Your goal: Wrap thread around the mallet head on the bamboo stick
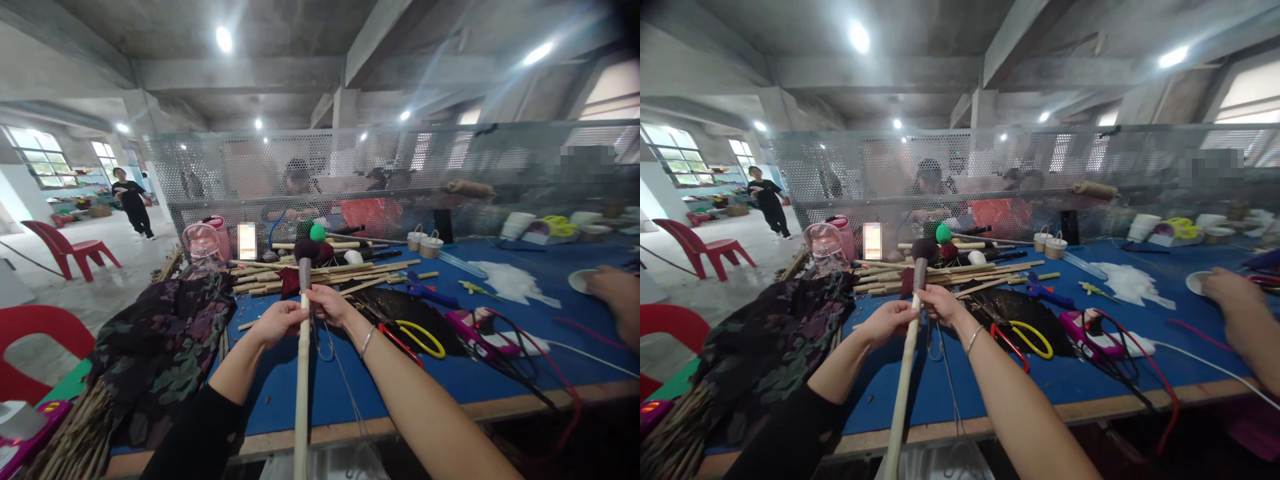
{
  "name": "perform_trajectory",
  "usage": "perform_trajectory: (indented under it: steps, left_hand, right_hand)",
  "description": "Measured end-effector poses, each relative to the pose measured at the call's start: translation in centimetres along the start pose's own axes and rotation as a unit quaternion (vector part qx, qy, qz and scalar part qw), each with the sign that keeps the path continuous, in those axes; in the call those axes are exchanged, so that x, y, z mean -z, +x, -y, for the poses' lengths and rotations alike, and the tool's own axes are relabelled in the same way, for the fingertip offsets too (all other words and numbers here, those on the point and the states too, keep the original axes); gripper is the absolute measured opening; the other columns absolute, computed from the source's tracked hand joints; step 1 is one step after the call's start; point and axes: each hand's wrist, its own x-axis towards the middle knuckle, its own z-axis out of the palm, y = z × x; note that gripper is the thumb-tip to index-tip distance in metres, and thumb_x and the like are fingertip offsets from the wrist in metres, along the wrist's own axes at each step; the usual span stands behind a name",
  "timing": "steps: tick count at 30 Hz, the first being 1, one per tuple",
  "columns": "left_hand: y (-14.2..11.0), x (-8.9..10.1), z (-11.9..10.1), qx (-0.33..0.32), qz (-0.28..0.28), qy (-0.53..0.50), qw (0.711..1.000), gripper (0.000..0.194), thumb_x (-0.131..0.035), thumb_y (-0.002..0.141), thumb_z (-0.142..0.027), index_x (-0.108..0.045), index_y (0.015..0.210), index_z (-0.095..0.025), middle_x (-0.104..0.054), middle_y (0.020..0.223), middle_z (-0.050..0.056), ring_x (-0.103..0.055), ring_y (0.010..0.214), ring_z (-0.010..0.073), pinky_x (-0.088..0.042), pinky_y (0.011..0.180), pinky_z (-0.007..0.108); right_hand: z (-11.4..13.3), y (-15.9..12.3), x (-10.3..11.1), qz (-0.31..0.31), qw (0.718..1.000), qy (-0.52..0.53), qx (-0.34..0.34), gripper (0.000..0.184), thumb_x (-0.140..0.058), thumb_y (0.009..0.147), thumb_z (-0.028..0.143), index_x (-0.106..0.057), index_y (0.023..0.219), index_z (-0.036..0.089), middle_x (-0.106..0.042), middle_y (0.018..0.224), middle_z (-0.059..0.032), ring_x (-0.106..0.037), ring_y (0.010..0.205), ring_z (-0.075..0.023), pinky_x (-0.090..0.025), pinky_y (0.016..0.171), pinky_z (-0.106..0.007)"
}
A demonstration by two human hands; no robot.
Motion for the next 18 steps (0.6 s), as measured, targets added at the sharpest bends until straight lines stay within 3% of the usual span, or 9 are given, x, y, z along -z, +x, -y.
perform_trajectory:
  steps: [4,10,18]
  left_hand:
    - [-0.3,-0.1,0.0,0.027,0.050,-0.035,0.998,0.038,-0.072,0.062,-0.041,-0.060,0.081,-0.011,-0.061,0.076,0.008,-0.060,0.066,0.0140,-0.044,0.059,0.023]
    - [0.6,0.1,1.2,0.014,-0.042,0.026,0.999,0.043,-0.070,0.059,-0.051,-0.051,0.072,-0.014,-0.045,0.053,-0.005,-0.047,0.046,0.0078,-0.040,0.048,0.021]
    - [0.8,0.6,1.0,-0.007,-0.040,0.011,0.999,0.043,-0.077,0.052,-0.044,-0.050,0.067,-0.014,-0.048,0.054,-0.004,-0.044,0.044,0.0059,-0.037,0.047,0.020]
  right_hand:
    - [0.1,-0.1,-0.2,0.001,1.000,-0.011,-0.018,0.038,-0.069,0.065,0.044,-0.051,0.082,0.015,-0.038,0.043,0.0098,-0.020,0.031,-0.0020,-0.007,0.030,-0.017]
    - [-0.6,0.3,0.0,-0.043,0.996,-0.069,-0.027,0.035,-0.067,0.066,0.044,-0.044,0.065,0.017,-0.030,0.037,0.0116,-0.017,0.028,-0.0019,-0.008,0.029,-0.018]
    - [-0.5,0.2,-0.3,-0.022,0.999,-0.032,-0.022,0.036,-0.068,0.065,0.044,-0.045,0.070,0.017,-0.027,0.039,0.0126,-0.015,0.031,-0.0016,-0.008,0.030,-0.016]
